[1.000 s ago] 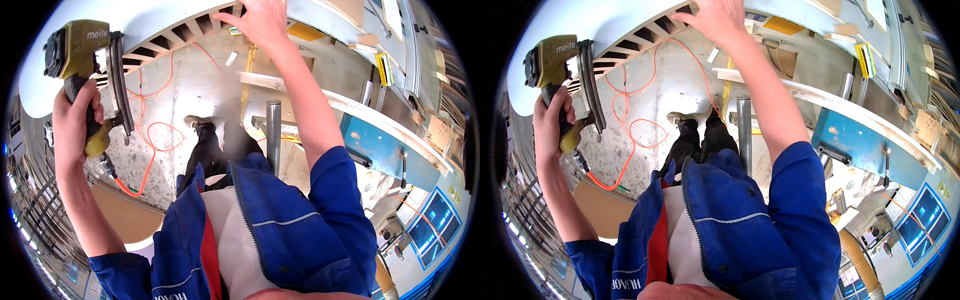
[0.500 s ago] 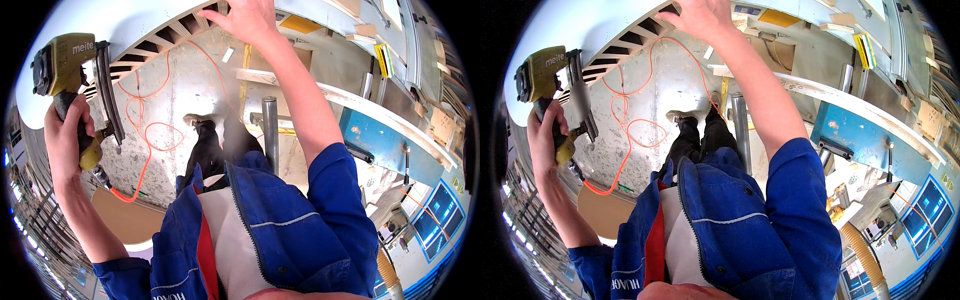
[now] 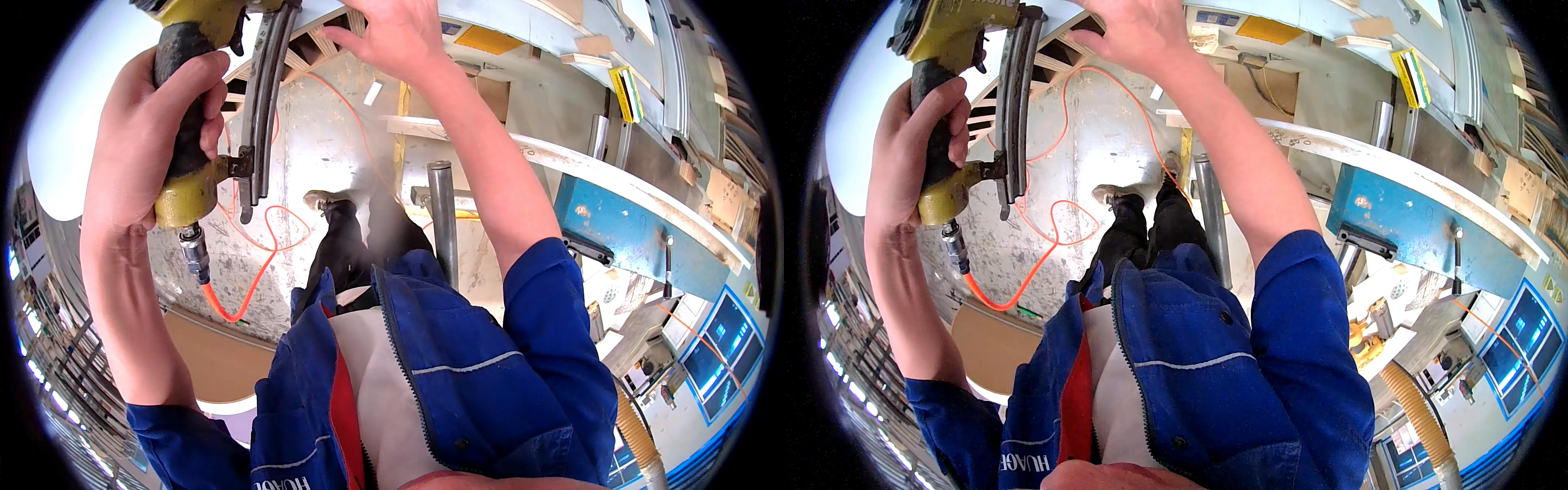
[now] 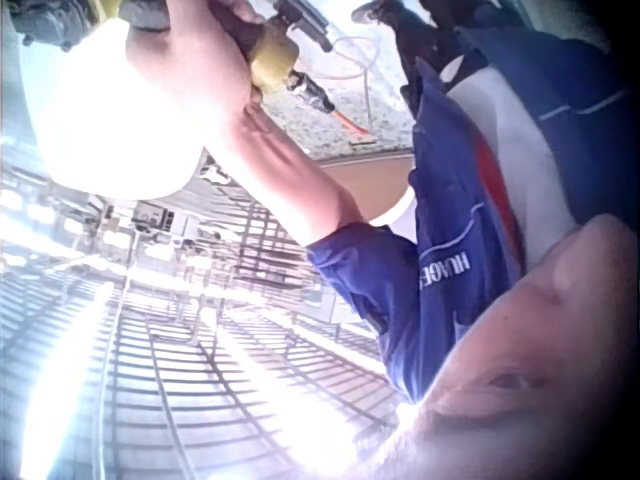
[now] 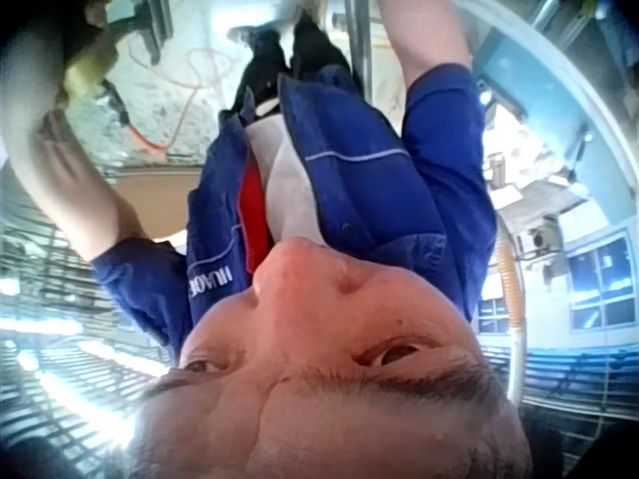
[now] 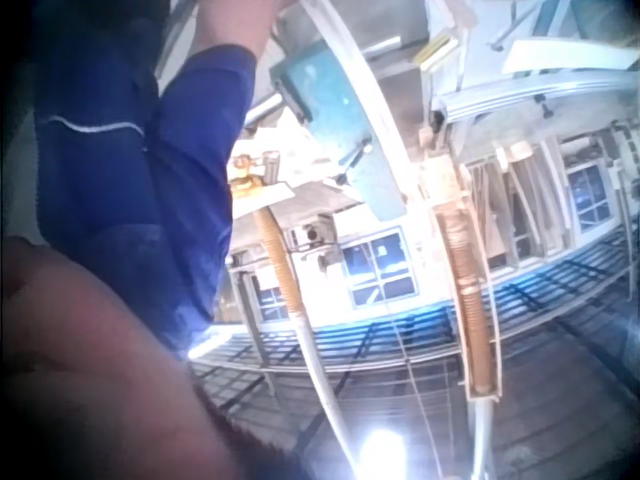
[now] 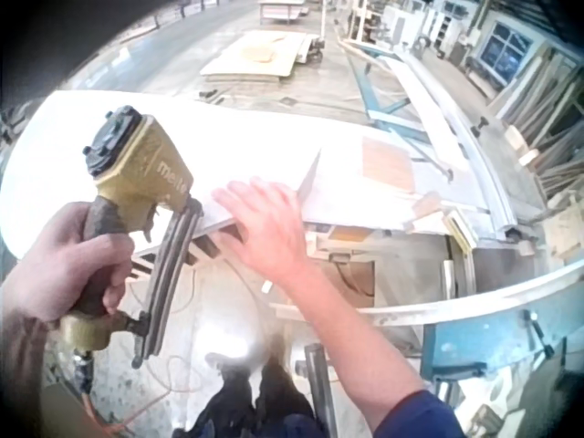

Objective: The person uses a pneumatic nail gun to attach a white curved panel to a wooden frame. They hold the panel in place with one hand while firing the nail gun with the other, moving along the edge to secure the piece.

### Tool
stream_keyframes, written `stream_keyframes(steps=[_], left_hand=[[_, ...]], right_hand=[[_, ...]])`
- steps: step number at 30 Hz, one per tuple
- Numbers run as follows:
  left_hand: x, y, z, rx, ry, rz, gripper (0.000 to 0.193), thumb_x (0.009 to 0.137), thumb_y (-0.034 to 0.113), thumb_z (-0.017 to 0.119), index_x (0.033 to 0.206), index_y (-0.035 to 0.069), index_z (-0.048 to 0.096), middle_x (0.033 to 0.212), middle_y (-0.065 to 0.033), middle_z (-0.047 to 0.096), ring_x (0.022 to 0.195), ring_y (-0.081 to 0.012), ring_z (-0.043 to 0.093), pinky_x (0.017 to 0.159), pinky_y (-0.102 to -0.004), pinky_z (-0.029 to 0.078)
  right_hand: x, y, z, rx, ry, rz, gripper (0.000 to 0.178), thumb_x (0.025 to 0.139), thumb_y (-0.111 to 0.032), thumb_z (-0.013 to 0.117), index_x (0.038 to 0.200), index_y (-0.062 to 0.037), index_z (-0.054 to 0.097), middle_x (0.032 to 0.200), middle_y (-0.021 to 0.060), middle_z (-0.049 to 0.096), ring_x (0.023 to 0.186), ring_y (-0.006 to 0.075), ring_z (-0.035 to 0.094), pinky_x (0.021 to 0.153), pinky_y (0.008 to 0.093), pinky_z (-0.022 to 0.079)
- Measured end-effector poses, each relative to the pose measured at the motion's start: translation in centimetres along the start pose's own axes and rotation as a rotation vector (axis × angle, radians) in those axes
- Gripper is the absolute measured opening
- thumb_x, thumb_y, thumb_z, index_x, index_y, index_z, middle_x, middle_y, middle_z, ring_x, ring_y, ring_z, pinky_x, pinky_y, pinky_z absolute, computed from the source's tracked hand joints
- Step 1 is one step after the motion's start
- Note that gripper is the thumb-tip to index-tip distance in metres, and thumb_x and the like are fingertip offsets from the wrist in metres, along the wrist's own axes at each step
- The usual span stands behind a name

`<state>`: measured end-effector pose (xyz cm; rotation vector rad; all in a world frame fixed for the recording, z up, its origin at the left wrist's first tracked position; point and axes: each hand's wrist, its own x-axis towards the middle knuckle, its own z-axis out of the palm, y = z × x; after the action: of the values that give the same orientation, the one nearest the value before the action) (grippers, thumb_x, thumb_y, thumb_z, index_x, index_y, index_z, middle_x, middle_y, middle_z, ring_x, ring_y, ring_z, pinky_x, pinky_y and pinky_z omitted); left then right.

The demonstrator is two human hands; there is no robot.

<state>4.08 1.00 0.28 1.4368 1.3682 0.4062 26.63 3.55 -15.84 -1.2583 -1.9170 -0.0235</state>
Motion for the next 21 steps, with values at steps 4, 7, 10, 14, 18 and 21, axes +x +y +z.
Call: stream_keyframes(steps=[4,7,10,14,18,21], left_hand=[[0.0,0.5,0.2,0.027,0.026,-0.047,0.024,0.090,0.023,0.064,0.081,0.003,0.055,0.067,-0.0018,0.054,0.053,-0.0084,0.050,0.053,-0.0246,0.043],[0.0,0.8,0.5,0.021,0.012,-0.036,0.024,0.090,0.023,0.064,0.081,0.003,0.055,0.067,-0.0017,0.054,0.054,-0.0085,0.050,0.053,-0.0247,0.042],[0.0,0.8,0.5,0.024,0.005,-0.028,0.024,0.090,0.023,0.064,0.081,0.003,0.055,0.066,-0.0016,0.053,0.054,-0.0085,0.050,0.053,-0.0247,0.042],[-0.1,0.7,0.6,0.057,0.007,-0.020,0.023,0.090,0.021,0.063,0.080,0.002,0.054,0.066,-0.0016,0.053,0.053,-0.0086,0.050,0.052,-0.0250,0.042],[-0.6,0.9,1.1,0.042,-0.001,-0.027,0.023,0.090,0.021,0.062,0.078,0.002,0.054,0.064,-0.0018,0.053,0.052,-0.0088,0.050,0.051,-0.0254,0.042],[-0.7,0.9,1.3,0.044,0.012,-0.018,0.024,0.089,0.020,0.062,0.078,0.002,0.054,0.063,-0.0019,0.053,0.051,-0.0089,0.050,0.051,-0.0255,0.042]], right_hand=[[-0.1,0.2,0.2,0.016,0.026,-0.005,0.058,0.071,-0.031,0.081,0.124,-0.0168,0.062,0.126,0.0076,0.062,0.119,0.0322,0.054,0.103,0.0480,0.035],[-0.1,0.2,0.1,0.003,0.006,0.007,0.058,0.070,-0.031,0.081,0.123,-0.0164,0.063,0.127,0.0078,0.062,0.120,0.0324,0.054,0.103,0.0482,0.036],[-0.1,0.1,0.2,0.005,0.005,0.007,0.057,0.070,-0.031,0.081,0.123,-0.0163,0.063,0.127,0.0081,0.062,0.120,0.0327,0.054,0.103,0.0483,0.036],[0.0,0.0,0.1,0.013,0.016,0.004,0.057,0.070,-0.030,0.081,0.122,-0.0155,0.063,0.126,0.0085,0.062,0.120,0.0331,0.054,0.103,0.0483,0.036],[-0.1,0.1,0.0,0.007,0.018,0.007,0.056,0.070,-0.028,0.081,0.122,-0.0142,0.064,0.126,0.0090,0.062,0.120,0.0332,0.053,0.104,0.0482,0.036],[-0.1,-0.1,-0.1,0.016,0.016,0.011,0.057,0.070,-0.027,0.082,0.122,-0.0138,0.064,0.126,0.0092,0.062,0.121,0.0333,0.053,0.104,0.0482,0.036]])
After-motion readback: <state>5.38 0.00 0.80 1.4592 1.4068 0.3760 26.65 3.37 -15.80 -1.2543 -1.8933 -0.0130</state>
